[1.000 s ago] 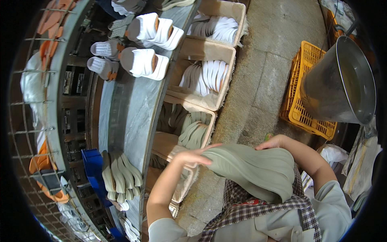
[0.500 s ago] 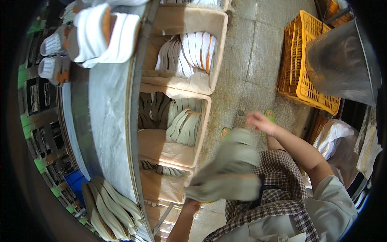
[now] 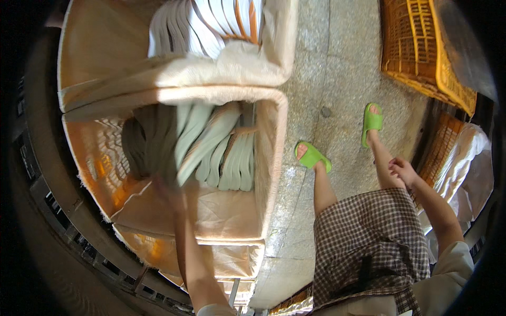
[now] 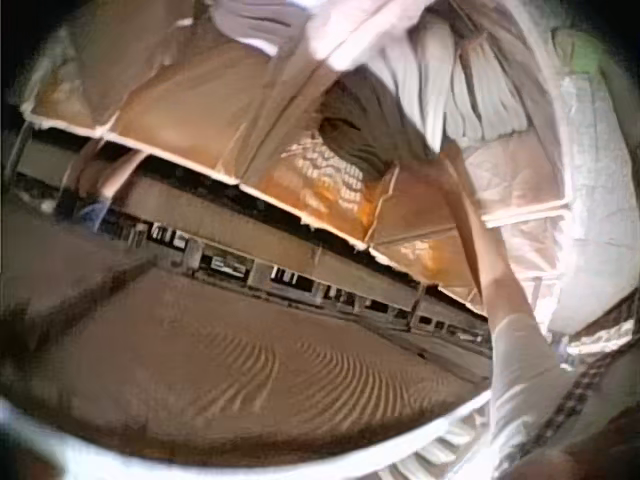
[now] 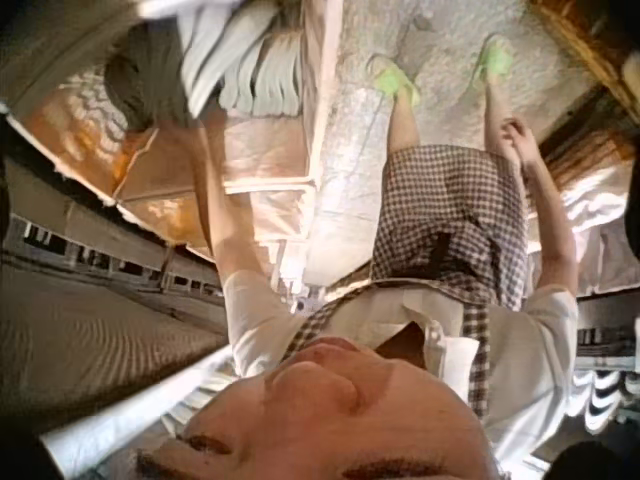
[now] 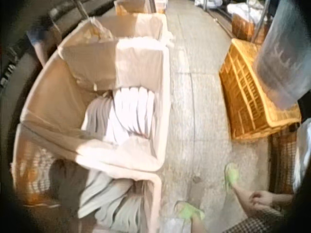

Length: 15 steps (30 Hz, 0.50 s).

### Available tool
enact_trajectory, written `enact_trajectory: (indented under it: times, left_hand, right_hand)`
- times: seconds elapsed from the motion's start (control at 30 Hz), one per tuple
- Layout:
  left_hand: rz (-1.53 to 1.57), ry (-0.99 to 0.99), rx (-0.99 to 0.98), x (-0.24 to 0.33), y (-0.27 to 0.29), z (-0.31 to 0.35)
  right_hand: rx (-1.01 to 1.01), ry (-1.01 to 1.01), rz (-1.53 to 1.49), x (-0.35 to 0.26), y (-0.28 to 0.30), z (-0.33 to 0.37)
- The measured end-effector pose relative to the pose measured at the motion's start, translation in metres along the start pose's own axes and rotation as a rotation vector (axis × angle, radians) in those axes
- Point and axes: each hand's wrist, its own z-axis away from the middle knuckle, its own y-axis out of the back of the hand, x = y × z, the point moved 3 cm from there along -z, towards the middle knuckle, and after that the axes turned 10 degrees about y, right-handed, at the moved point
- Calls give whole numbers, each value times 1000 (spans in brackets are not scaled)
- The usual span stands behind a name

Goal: The person picks up stacks of white and green slippers from a shelf, turns them over to view the soles, and places them into a metal bucket or back onto the shelf. The person handles the slippers by hand without using any tools.

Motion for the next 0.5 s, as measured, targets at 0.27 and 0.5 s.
enact_trajectory:
  times: [0.27,0.5]
  left_hand:
    - [-87,-147,-168,31,-76,24]
    - [-163,92,-290,72,-66,-4]
  right_hand:
    - [-85,-37,-51,38,-31,-38]
    - [-234,68,-136,4,-80,-37]
